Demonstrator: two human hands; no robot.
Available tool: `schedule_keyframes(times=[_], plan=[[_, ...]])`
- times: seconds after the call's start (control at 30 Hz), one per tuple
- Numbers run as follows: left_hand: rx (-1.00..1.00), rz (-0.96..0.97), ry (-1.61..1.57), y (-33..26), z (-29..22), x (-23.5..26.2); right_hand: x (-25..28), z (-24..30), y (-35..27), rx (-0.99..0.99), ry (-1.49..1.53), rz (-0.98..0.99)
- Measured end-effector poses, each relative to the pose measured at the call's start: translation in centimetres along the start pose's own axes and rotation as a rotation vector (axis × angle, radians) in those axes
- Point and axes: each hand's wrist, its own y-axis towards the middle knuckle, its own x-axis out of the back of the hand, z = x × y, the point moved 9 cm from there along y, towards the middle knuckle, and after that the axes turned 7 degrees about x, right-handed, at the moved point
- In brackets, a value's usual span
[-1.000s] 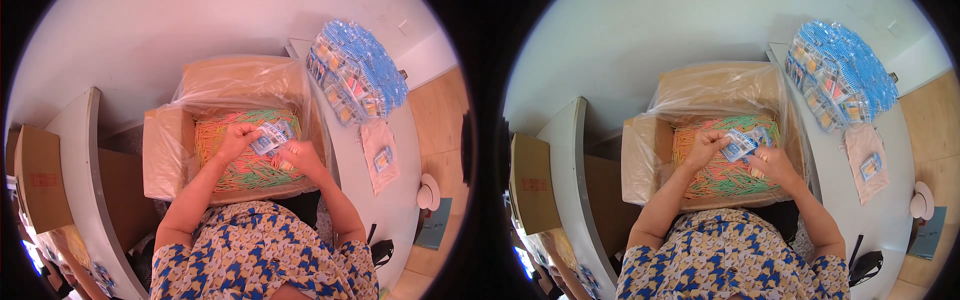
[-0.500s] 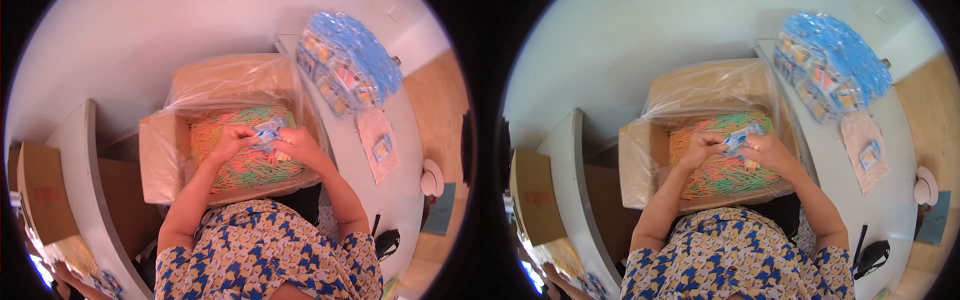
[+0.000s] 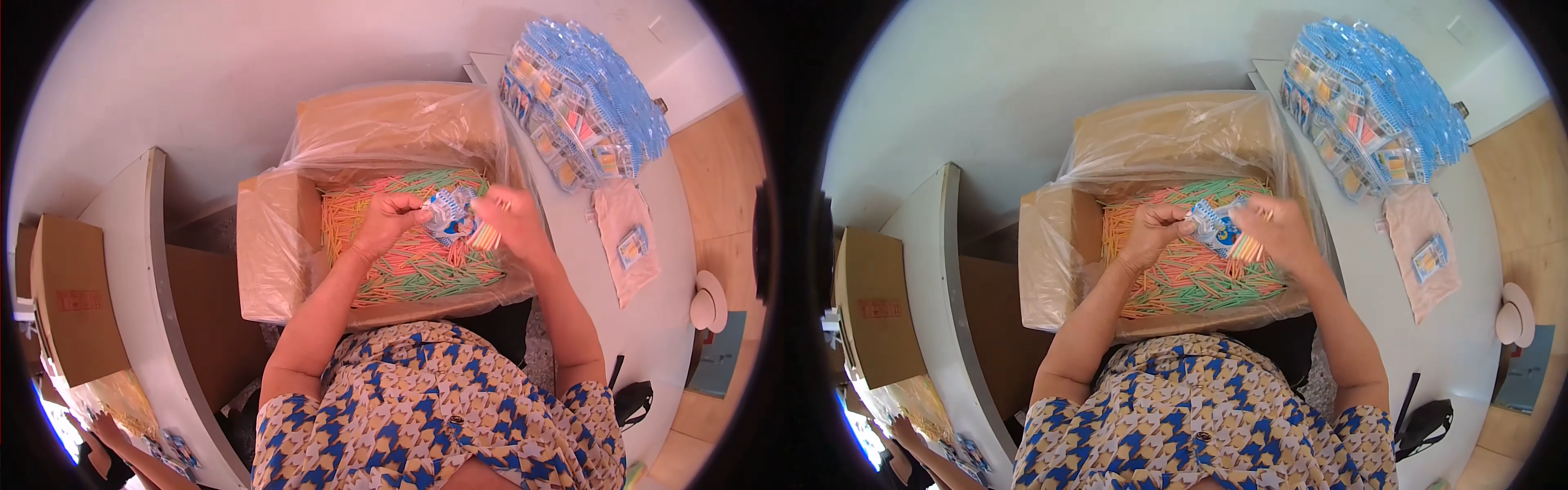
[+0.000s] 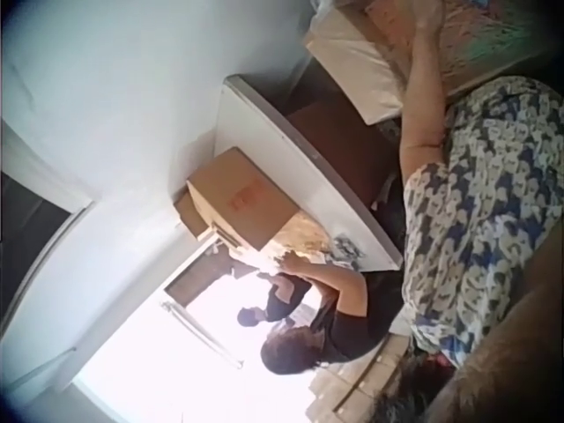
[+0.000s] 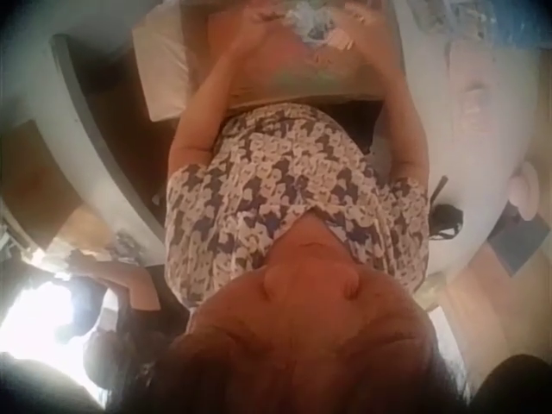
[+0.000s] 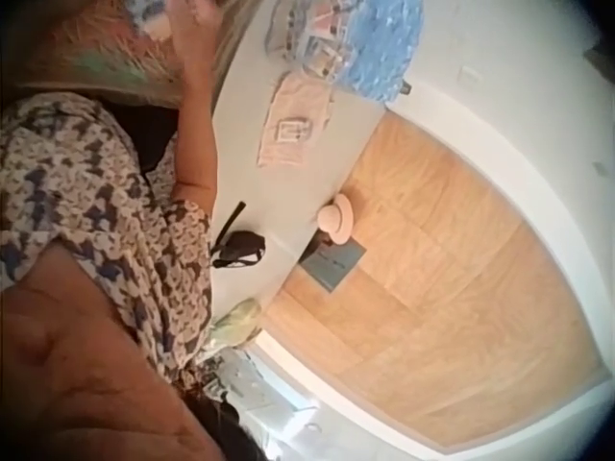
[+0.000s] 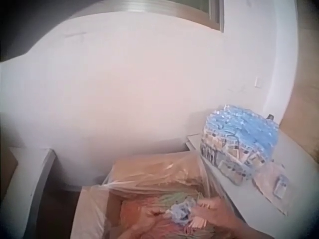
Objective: Manually packaging small paper items into individual plastic bags at a factory workstation.
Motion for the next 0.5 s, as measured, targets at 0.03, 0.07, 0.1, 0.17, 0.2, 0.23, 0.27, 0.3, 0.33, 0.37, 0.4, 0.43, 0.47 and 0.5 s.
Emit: schedule_keyframes(times=[0.03,0.07,0.1,0.17,0.2,0.23,0.27,0.3,0.33,0.37,0.4,0.43,0.47,0.5], plan=[[0.001,0.004,-0.003,0.0,-0.2,-0.1,0.3,-0.2,0.5,-0.05,0.138,-0.031],[0.004,0.017,-0.007,-0.1,-0.4,-0.3,0.7,-0.2,1.0,-0.1,0.275,-0.066],[-0.022,0.03,-0.037,-0.2,-0.7,-0.5,0.6,0.8,1.7,-0.078,0.259,-0.087],[-0.049,0.049,-0.072,-0.3,-1.3,-1.1,-0.1,0.7,2.5,-0.101,0.236,-0.039],[-0.038,0.061,-0.088,-0.3,-1.5,-1.4,-0.5,0.6,2.7,-0.117,0.216,0.017],[-0.027,0.073,-0.105,-0.2,-1.5,-1.7,-0.5,0.6,2.8,-0.119,0.211,0.013],[-0.03,0.071,-0.109,-0.2,-1.4,-1.6,-0.5,0.7,3.0,-0.108,0.151,0.023],[-0.037,0.099,-0.076,-0.1,-1.2,-1.7,-0.5,0.9,3.1,-0.095,0.091,0.033],[-0.045,0.126,-0.043,-0.1,-1.1,-1.9,-0.5,0.8,3.3,-0.094,0.086,0.036],[-0.047,0.127,-0.048,-0.1,-1.2,-1.9,-0.4,0.8,3.4,-0.082,0.029,0.038],[-0.029,0.136,-0.037,-0.1,-1.0,-2.0,-0.2,0.8,3.5,-0.068,-0.028,0.04],[-0.011,0.146,-0.026,-0.1,-0.9,-2.1,0.1,0.9,3.3,-0.069,-0.032,0.041],[-0.014,0.143,-0.028,-0.1,-0.8,-2.0,-0.1,0.8,3.2,-0.103,-0.009,0.072],[-0.011,0.144,-0.017,0.0,-0.6,-1.9,-0.3,0.7,3.1,-0.137,0.015,0.103]])
